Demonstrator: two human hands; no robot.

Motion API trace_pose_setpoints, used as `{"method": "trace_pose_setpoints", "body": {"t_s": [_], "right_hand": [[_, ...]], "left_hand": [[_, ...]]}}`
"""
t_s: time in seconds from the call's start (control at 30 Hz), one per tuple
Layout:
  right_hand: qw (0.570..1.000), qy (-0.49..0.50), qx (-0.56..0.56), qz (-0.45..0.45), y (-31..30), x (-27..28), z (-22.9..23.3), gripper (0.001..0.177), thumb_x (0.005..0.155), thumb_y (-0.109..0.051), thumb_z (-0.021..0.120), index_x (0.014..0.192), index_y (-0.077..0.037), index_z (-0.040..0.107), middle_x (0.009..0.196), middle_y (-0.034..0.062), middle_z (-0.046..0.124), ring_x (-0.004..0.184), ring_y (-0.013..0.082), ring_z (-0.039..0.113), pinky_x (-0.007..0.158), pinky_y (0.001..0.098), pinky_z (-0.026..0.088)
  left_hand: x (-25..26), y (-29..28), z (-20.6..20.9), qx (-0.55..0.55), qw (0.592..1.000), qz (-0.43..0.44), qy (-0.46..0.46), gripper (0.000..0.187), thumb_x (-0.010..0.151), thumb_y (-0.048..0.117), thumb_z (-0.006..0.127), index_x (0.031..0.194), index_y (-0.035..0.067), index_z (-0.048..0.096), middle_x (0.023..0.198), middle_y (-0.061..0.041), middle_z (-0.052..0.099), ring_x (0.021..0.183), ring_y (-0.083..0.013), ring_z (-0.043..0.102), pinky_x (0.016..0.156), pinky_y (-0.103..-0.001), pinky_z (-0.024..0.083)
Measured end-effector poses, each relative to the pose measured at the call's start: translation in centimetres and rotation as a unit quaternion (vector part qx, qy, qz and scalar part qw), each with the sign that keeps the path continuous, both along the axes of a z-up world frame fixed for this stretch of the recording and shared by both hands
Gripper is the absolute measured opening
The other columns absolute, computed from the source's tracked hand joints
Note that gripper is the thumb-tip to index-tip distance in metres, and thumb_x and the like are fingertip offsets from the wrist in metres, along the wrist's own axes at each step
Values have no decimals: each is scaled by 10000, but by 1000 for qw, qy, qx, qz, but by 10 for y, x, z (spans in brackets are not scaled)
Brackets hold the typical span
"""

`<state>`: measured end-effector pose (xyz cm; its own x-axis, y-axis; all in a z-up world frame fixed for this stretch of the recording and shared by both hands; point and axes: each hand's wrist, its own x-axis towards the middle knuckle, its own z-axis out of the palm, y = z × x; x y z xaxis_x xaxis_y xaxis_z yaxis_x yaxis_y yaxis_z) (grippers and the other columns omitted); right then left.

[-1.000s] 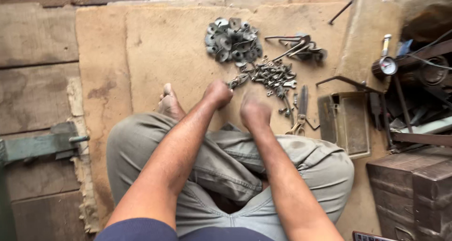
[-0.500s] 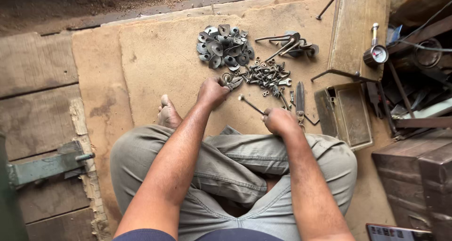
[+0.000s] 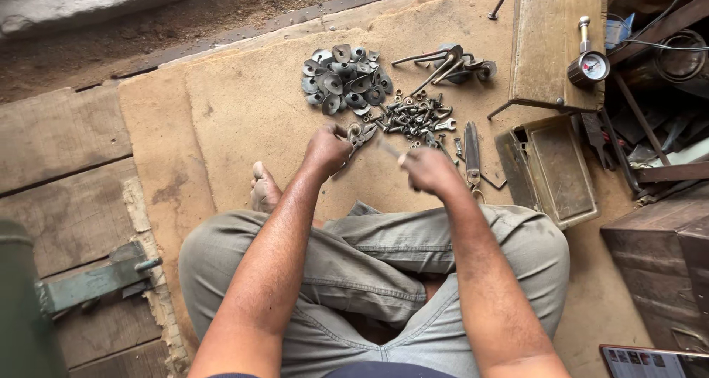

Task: The person uses pliers and by hand to manipulate small metal fasteners, pins, and springs while working over a collection of metal components on a piece of cardboard.

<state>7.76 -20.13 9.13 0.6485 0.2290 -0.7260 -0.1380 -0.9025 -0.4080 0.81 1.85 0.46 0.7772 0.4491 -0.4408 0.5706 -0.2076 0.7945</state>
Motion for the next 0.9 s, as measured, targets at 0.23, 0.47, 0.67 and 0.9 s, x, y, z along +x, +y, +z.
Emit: {"method": "trace_pose_setpoints", "body": {"t_s": [0.23,0.47,0.67,0.9], "right_hand": [[853,-103,495,-130,-10,12,-26,128,1018,-167,683,1022,-42,714,858,23,681,739,86,624,684,247,523],[871,29,450,-194,0,-6,8,109,1014,-201,617,997,-96,639,692,9,601,554,114,534,515,280,451],[896,-7,424,-128,-21,-7,42,188,1026,-255,619,1009,-81,687,673,9,564,552,107,500,499,280,437],[922,-26,383,-49,-22,-8,37,217,965,-240,686,921,-27,682,684,23,617,578,121,572,517,305,499]], "left_hand": [[5,4,9,-118,990,52,-49,168,844,111,643,989,34,674,742,-73,699,612,-147,646,558,-319,537],[-33,-35,82,-151,972,128,-123,190,972,208,534,1000,59,650,782,-32,609,694,-128,546,595,-278,445],[-48,-55,99,-289,903,267,-173,162,972,232,646,1025,94,581,732,-12,574,581,-126,497,518,-294,414],[-46,-41,78,-454,836,237,-195,132,967,249,661,985,123,627,689,-15,561,575,-154,515,531,-309,428]]}}
